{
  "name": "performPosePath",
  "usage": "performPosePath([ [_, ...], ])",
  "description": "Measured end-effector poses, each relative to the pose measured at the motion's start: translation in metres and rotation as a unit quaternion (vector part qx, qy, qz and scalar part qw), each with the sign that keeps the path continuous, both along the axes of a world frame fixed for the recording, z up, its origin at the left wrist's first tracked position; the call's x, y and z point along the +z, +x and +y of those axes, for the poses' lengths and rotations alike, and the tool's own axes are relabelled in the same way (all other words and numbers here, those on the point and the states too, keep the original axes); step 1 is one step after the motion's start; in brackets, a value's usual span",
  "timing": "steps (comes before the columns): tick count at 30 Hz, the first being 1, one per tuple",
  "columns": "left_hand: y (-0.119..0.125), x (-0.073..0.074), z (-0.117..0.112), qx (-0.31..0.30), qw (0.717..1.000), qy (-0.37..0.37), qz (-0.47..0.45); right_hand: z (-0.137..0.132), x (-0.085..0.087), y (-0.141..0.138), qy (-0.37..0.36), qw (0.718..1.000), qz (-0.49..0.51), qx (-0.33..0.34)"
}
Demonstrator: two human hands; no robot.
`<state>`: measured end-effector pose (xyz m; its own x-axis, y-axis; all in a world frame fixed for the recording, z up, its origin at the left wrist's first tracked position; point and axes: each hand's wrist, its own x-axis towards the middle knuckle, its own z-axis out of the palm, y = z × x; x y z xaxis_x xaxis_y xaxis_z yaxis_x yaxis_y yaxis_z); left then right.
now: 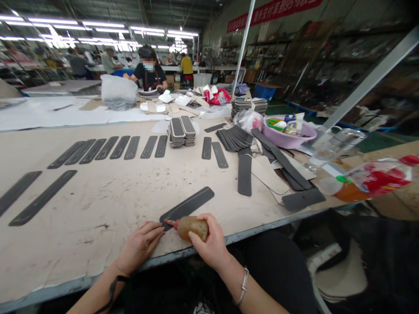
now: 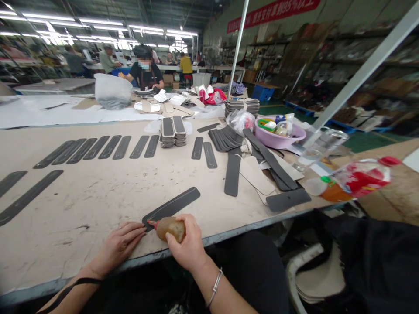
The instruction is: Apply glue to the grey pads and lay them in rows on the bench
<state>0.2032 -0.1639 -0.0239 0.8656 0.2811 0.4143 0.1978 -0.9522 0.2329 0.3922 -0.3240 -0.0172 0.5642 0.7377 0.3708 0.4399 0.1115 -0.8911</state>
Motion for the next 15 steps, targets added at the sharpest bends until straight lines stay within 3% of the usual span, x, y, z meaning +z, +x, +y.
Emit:
performPosePath([
  [8,-0.002,-0.005,0.003,0.0,1.0,0.008,0.002,-0.014,0.009,0.004,-0.014,0.999,-0.03,-0.019],
  [15,-0.004,-0.01,0.009,-0.006,0.999,0.029,-0.025,-0.026,0.005,0.039,-0.038,0.991,-0.066,-0.113],
])
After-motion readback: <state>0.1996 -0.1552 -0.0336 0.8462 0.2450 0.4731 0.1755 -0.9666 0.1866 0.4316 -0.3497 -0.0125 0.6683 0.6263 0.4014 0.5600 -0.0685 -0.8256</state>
